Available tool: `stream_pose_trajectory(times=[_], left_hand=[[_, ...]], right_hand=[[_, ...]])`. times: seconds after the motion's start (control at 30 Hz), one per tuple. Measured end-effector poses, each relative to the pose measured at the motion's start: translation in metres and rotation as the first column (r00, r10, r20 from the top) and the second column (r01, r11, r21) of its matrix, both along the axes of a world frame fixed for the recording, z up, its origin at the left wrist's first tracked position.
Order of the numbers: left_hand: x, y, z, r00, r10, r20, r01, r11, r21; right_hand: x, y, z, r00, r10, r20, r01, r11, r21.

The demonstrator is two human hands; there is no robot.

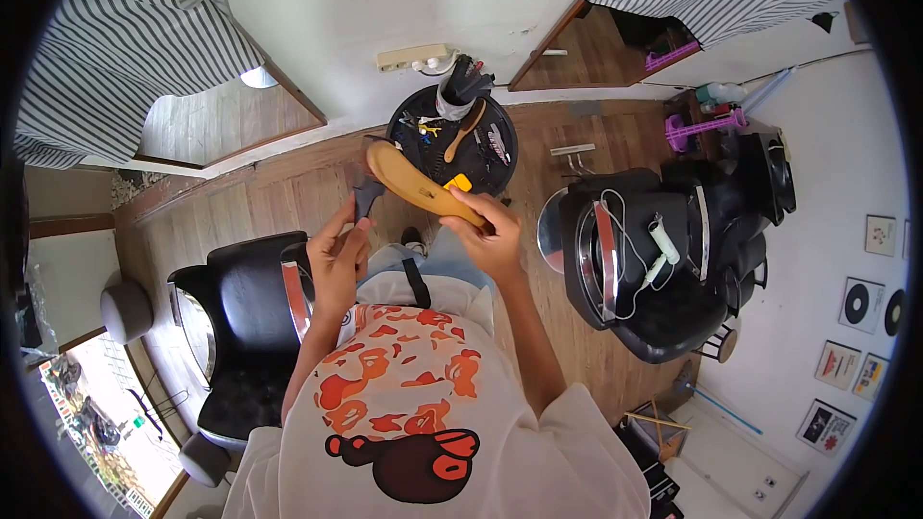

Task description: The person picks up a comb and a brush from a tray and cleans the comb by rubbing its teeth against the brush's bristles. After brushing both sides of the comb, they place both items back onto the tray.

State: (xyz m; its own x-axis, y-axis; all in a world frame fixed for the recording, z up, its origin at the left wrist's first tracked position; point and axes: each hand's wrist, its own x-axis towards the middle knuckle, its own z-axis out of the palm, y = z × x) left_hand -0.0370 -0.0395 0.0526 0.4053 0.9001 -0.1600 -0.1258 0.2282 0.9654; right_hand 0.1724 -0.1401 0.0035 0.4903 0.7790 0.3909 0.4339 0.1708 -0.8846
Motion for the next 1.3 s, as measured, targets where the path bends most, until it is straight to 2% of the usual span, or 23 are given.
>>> stream_pose_trajectory(times=[0.13,0.3,0.5,0.63,0.8,0.97,1.13,1.3], left_hand=[[0.001,-0.003,-0.007,0.990,-0.132,0.055,0.129,0.990,0.063],[-0.003,0.000,0.009,0.991,-0.048,0.126,0.056,0.997,-0.062],[-0.001,-0.003,0.011,0.993,0.003,0.116,0.002,0.999,-0.042],[0.005,-0.014,0.006,0.991,-0.108,0.084,0.114,0.991,-0.076],[0.008,-0.012,0.013,0.989,-0.119,0.083,0.127,0.988,-0.094],[0.007,-0.007,0.024,0.981,0.006,0.193,0.015,0.994,-0.110],[0.007,-0.013,0.024,0.996,-0.023,0.084,0.029,0.997,-0.074],[0.007,-0.022,0.009,0.993,-0.079,0.083,0.087,0.992,-0.089]], right_hand=[[-0.021,0.026,0.020,0.994,0.001,-0.114,0.008,0.997,0.072],[-0.011,0.030,0.014,0.998,-0.016,-0.063,0.029,0.977,0.209],[0.013,0.000,-0.022,0.985,-0.054,-0.165,0.065,0.996,0.061],[-0.003,0.015,-0.003,0.990,-0.037,-0.133,0.059,0.984,0.171],[-0.009,0.027,0.018,0.998,-0.029,-0.062,0.043,0.969,0.243],[0.015,-0.005,-0.022,0.982,-0.098,-0.160,0.114,0.989,0.096],[0.009,-0.002,-0.006,0.991,-0.072,-0.113,0.086,0.988,0.127],[-0.006,0.018,0.012,0.994,-0.024,-0.106,0.049,0.971,0.235]])
